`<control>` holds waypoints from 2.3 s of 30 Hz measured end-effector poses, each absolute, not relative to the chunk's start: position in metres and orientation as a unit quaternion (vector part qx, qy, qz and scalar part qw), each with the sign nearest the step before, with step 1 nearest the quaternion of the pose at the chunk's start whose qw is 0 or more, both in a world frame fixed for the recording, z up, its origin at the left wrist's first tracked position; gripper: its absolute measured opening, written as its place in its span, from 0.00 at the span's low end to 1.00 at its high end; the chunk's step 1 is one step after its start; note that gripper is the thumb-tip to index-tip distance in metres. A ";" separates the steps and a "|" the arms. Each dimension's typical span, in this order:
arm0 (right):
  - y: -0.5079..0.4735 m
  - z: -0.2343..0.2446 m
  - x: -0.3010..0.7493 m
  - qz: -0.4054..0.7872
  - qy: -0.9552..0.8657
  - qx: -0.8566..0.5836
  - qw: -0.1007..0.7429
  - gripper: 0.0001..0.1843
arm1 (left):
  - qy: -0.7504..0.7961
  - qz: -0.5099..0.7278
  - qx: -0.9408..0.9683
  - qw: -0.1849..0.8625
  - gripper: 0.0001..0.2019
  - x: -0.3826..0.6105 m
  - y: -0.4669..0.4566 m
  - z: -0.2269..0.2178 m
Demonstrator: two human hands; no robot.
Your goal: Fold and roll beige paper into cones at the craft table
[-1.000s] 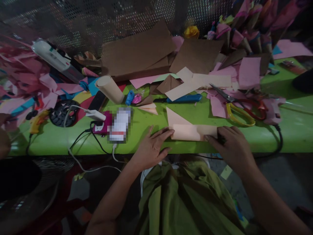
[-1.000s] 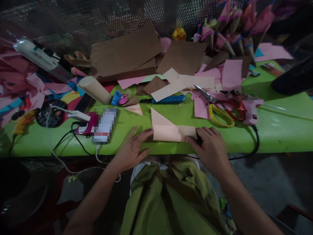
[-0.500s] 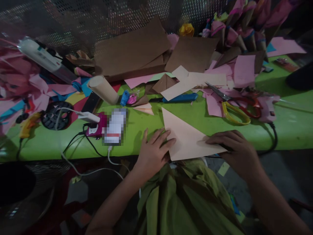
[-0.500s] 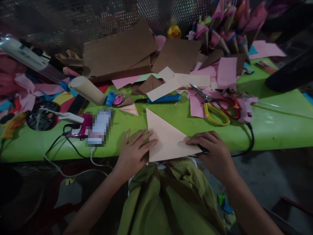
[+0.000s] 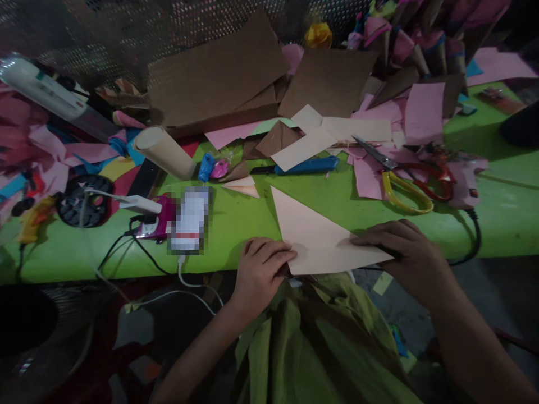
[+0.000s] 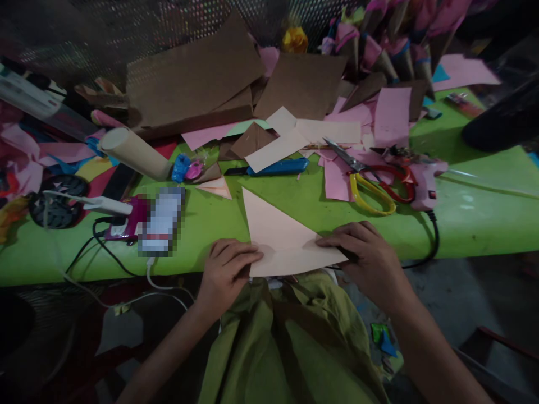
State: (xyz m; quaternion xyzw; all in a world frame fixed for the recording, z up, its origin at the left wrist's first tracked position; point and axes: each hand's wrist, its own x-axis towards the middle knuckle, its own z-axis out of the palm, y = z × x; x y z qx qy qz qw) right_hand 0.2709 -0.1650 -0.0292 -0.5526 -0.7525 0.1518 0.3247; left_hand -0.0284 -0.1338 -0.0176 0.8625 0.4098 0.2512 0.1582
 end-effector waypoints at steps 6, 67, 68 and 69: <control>-0.160 -0.024 0.267 0.142 -0.749 -0.557 0.331 0.09 | 0.463 0.266 0.827 0.173 0.07 -0.021 -0.134 -0.013; -0.204 -0.047 0.224 -0.010 -0.773 -0.576 0.265 0.27 | 0.302 0.090 0.948 0.046 0.28 0.024 -0.146 -0.037; -0.205 -0.049 0.224 -0.014 -0.772 -0.579 0.261 0.28 | 0.305 0.094 0.947 0.043 0.28 0.021 -0.147 -0.037; -0.205 -0.050 0.225 -0.016 -0.773 -0.580 0.257 0.27 | 0.310 0.096 0.945 0.038 0.28 0.018 -0.147 -0.036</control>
